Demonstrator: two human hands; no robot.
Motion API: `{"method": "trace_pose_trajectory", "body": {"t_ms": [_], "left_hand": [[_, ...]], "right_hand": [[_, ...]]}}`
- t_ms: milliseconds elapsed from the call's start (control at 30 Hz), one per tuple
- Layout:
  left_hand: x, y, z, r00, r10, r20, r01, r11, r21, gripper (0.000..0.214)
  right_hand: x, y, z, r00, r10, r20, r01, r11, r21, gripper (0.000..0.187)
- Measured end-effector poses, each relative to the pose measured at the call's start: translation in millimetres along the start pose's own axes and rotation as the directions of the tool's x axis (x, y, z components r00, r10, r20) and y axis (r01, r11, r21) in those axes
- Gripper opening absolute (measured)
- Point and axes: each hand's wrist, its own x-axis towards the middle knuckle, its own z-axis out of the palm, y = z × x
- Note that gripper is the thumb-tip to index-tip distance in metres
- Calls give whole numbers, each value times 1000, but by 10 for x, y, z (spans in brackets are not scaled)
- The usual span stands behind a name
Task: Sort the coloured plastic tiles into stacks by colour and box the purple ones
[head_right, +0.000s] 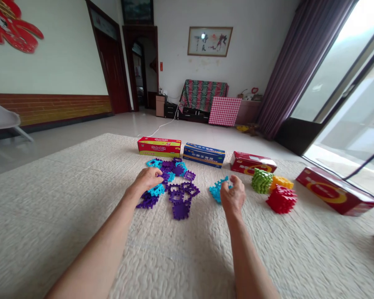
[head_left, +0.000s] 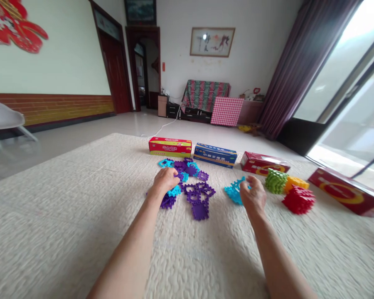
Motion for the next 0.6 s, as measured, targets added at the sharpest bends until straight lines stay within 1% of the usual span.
{"method": "trace_pose_trajectory", "body": {"t_ms": [67, 100, 133, 200, 267, 333, 400, 467, 533, 600], "left_hand": [[-27, -5, -36, 999, -16, 31, 14, 999, 50, 34], [-36, -13, -52, 999, -24, 48, 21, 997, 69, 35], [-43, -24, -65, 997, -29, 70, 24, 997, 79, 37], [-53, -46, -79, 992, -29, 124, 19, 996, 82, 42], [-65, -56, -81, 983, -18, 183, 3, 997, 81, 48], [-83, -46, -75, 974, 2, 226, -21, 996, 83, 55], [-103, -19, -62, 967, 14, 254, -37, 996, 86, 62], [-116, 8, -39, 961, 21, 277, -50, 994, 100, 63], [-115, 18, -4, 956, 27, 292, -66, 990, 124, 57], [-101, 5, 31, 956, 42, 289, -83, 988, 132, 49]], "right_hand": [[-17, -14, 12, 994, -92, -59, 91, 996, -28, 49], [-53, -46, 37, 988, -138, -66, 137, 990, -24, 48], [-109, -92, 73, 981, -186, -50, 186, 983, -7, 46], [-270, -206, 168, 957, -288, 26, 286, 956, 64, 40], [-470, -326, 269, 896, -422, 138, 399, 901, 170, 35], [-667, -425, 346, 822, -516, 241, 462, 851, 248, 32], [-819, -491, 384, 756, -566, 327, 498, 823, 274, 32], [-909, -523, 389, 705, -589, 396, 520, 808, 276, 32], [-942, -524, 381, 672, -591, 446, 531, 804, 265, 32], [-941, -504, 375, 665, -577, 474, 527, 813, 249, 31]]}}
